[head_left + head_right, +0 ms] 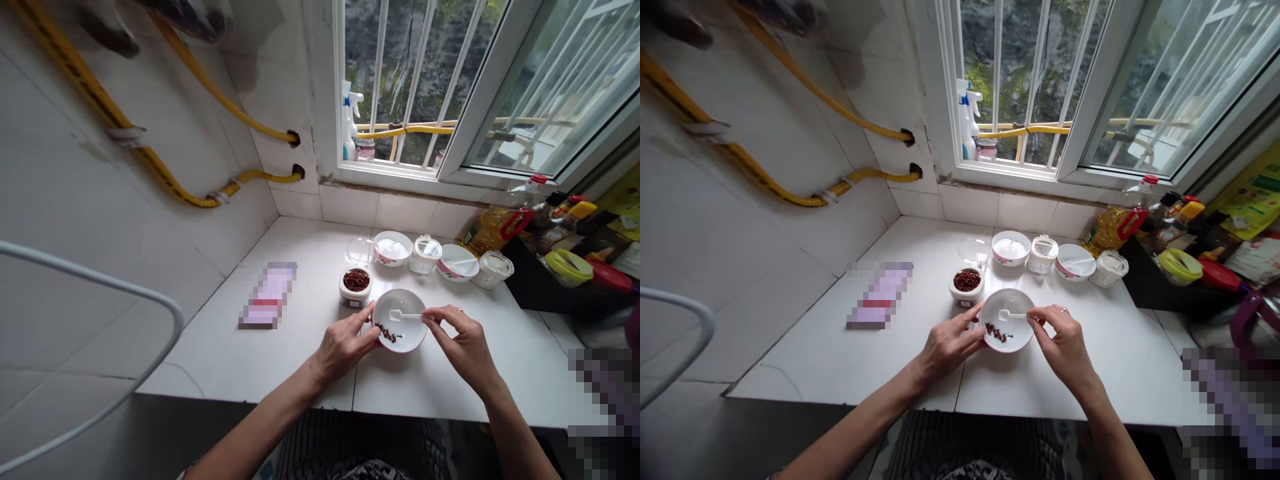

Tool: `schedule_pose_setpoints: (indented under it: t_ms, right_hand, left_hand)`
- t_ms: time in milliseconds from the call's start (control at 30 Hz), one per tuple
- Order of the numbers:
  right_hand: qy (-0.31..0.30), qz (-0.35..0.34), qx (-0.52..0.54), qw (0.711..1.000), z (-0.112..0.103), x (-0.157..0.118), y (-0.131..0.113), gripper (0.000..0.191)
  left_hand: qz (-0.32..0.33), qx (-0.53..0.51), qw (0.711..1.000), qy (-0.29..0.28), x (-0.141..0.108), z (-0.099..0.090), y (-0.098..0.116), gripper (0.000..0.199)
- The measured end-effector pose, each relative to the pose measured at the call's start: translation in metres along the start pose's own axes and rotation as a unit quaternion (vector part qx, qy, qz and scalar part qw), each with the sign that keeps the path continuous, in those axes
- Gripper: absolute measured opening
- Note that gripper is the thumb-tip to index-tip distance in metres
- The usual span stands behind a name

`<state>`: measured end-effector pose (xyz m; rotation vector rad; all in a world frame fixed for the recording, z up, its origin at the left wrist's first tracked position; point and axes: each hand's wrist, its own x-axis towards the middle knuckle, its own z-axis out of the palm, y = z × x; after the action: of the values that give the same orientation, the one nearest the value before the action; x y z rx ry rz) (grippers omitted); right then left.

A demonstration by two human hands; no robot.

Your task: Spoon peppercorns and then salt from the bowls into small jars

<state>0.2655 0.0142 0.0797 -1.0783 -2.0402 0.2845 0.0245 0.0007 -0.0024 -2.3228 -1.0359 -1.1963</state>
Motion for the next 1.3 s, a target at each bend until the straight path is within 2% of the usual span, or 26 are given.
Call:
schedule_pose_setpoints:
  t_ms: [133,267,367,500,767,1000,1133,1233,1300]
  right_hand:
    - [-0.049,0.022,-0.039,0.998,-0.005,-0.019,0.004,0.012]
    - [-0.068,0.081,0.001,0.994,0.006,-0.021,0.002,0.014]
    - [-0.044,0.144,0.051,0.987,0.018,-0.021,0.001,0.013]
    - [0.017,0.189,0.074,0.979,0.030,-0.022,-0.001,0.014]
    - [0.067,0.274,0.158,0.946,0.024,-0.025,-0.002,0.015]
    - [0.085,0.298,0.215,0.926,0.023,-0.024,0.007,0.020]
    - [0.087,0.297,0.245,0.919,0.022,-0.014,0.008,0.023]
    - [0.089,0.268,0.254,0.925,0.023,0.004,0.005,0.023]
    - [0.095,0.228,0.232,0.941,0.026,0.020,0.002,0.020]
  left_hand:
    - [0.010,-0.001,1.000,-0.001,-0.001,0.000,0.000,0.007]
    - [0.018,-0.002,1.000,-0.004,-0.002,-0.001,0.001,0.006]
    - [0.020,0.003,1.000,-0.009,-0.003,-0.001,0.001,0.007]
    - [0.024,0.005,1.000,-0.009,-0.005,0.001,0.001,0.006]
    - [0.015,-0.004,1.000,-0.004,-0.003,-0.001,0.001,0.009]
    - [0.003,-0.008,1.000,-0.005,-0.002,0.000,0.001,0.005]
    - [-0.002,-0.002,1.000,-0.002,-0.001,0.001,0.001,0.011]
    - [-0.004,-0.003,1.000,0.001,0.001,0.001,0.000,0.014]
    - [-0.006,-0.004,1.000,0.009,0.002,0.001,0.000,0.014]
